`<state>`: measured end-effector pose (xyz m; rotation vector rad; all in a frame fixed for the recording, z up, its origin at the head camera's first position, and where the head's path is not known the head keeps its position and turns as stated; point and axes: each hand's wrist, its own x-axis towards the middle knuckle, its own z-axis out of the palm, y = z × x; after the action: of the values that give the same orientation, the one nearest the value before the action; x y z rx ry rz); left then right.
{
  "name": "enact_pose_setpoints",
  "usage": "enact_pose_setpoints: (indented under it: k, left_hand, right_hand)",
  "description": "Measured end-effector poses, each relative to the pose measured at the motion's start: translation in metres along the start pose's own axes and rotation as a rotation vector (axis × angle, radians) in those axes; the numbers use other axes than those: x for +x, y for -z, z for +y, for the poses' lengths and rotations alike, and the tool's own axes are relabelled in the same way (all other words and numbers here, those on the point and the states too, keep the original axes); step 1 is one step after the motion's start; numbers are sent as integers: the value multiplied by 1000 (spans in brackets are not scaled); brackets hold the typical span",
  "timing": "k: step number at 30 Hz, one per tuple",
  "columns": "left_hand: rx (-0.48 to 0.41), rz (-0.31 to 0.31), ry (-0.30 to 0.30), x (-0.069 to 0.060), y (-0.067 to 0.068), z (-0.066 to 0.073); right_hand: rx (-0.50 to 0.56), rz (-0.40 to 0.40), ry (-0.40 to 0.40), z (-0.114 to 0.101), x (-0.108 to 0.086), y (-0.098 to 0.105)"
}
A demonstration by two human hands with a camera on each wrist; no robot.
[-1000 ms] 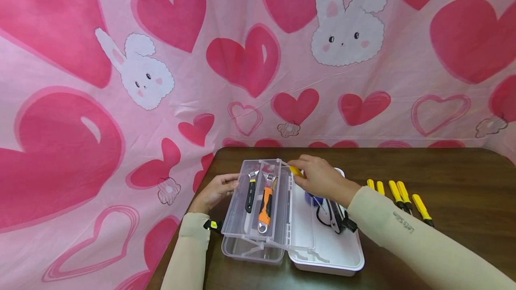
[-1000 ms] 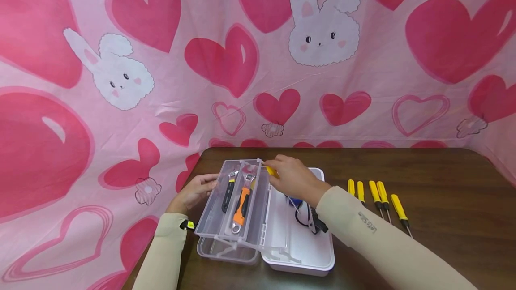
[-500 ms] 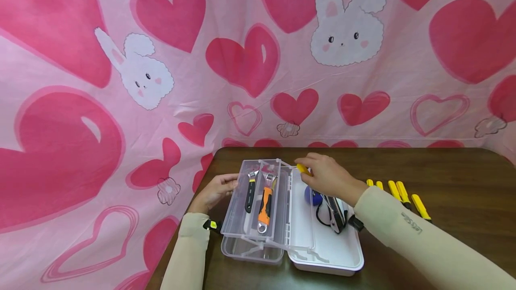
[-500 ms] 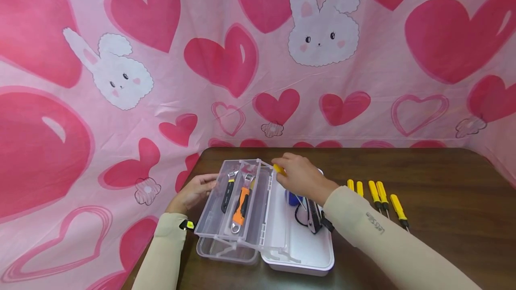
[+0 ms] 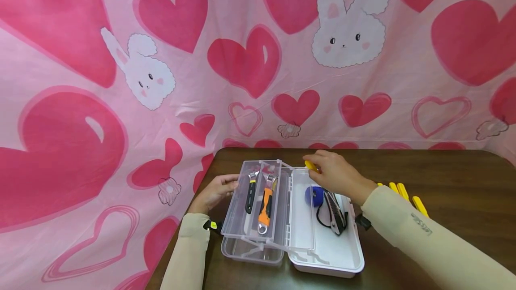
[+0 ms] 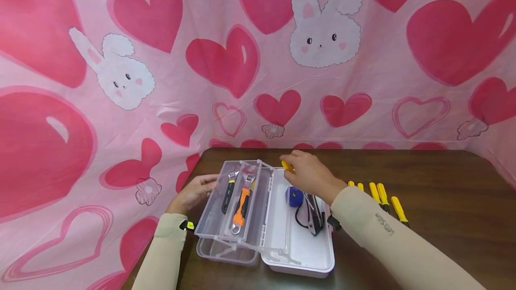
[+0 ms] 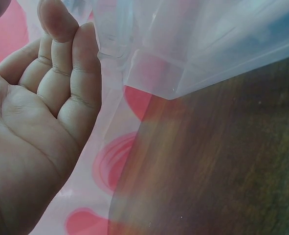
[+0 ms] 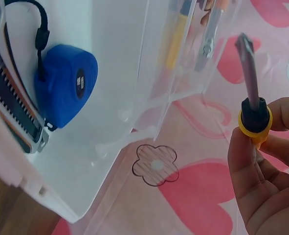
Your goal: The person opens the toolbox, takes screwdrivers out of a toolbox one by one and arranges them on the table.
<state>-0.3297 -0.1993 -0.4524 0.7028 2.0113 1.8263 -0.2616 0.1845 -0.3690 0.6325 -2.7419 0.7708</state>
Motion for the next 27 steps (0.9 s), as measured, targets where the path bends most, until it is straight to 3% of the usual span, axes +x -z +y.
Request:
enact_pose_setpoints:
  k: [16, 27]
  left_hand:
    - [14, 6, 1, -2, 1, -2]
    - [13, 0, -8, 0, 1, -2]
  right_hand:
    - [-63, 22, 4, 23, -5, 14]
    - [-99, 6, -49, 29, -10, 23]
